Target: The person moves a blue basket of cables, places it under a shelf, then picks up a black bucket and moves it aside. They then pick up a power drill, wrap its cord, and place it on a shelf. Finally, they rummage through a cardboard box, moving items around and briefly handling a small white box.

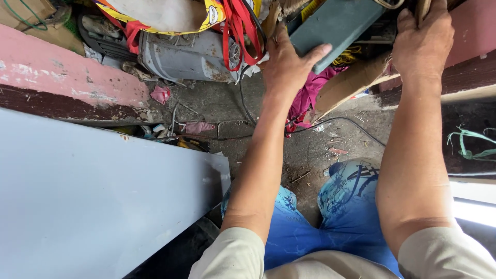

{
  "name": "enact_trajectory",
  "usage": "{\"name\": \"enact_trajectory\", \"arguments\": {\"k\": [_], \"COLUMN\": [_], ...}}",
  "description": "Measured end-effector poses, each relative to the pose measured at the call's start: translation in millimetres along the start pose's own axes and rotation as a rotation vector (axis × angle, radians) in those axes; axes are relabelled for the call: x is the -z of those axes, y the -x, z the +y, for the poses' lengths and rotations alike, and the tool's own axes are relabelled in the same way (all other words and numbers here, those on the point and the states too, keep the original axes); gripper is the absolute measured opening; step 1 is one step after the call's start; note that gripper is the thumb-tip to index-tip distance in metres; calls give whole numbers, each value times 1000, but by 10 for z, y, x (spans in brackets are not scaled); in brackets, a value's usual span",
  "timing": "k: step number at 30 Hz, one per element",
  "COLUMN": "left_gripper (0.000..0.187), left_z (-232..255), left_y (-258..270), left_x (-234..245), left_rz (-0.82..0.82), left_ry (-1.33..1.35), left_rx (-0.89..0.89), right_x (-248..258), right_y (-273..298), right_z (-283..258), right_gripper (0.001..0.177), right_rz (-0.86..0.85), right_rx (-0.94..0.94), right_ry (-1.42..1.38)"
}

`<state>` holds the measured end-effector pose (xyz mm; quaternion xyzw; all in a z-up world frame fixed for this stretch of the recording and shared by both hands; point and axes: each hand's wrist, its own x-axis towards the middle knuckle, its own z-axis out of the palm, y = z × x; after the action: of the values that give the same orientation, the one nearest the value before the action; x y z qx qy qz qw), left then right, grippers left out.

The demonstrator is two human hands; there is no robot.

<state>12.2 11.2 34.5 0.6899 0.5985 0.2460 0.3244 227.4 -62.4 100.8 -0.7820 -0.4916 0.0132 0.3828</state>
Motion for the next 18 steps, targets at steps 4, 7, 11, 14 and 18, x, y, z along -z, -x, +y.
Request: {"name": "enact_trajectory", "arguments": {"k": [4,7,11,14,18], "left_gripper": [151,140,124,114,102], "left_z": [111,167,214,249,285], "left_y": [107,120,108,98,133], "left_x": [-73,24,197,306,473], "left_rz": [61,-98,-83,-130,-203], "left_ry": [-169,-156,72,327,519], "left_rx": [-215,-70,-52,-16,44], "right_x": [28,13,44,127,293], "right_y": [16,2,15,43,32], "right_z": [12,92,129,-18,-313], "right_gripper": [28,26,27,25,16], "right_rz": [-58,-82,-90,-25,104], "right_rx": [-171,-151,15,60,192], "right_ry": [11,14,99,70,15]}}
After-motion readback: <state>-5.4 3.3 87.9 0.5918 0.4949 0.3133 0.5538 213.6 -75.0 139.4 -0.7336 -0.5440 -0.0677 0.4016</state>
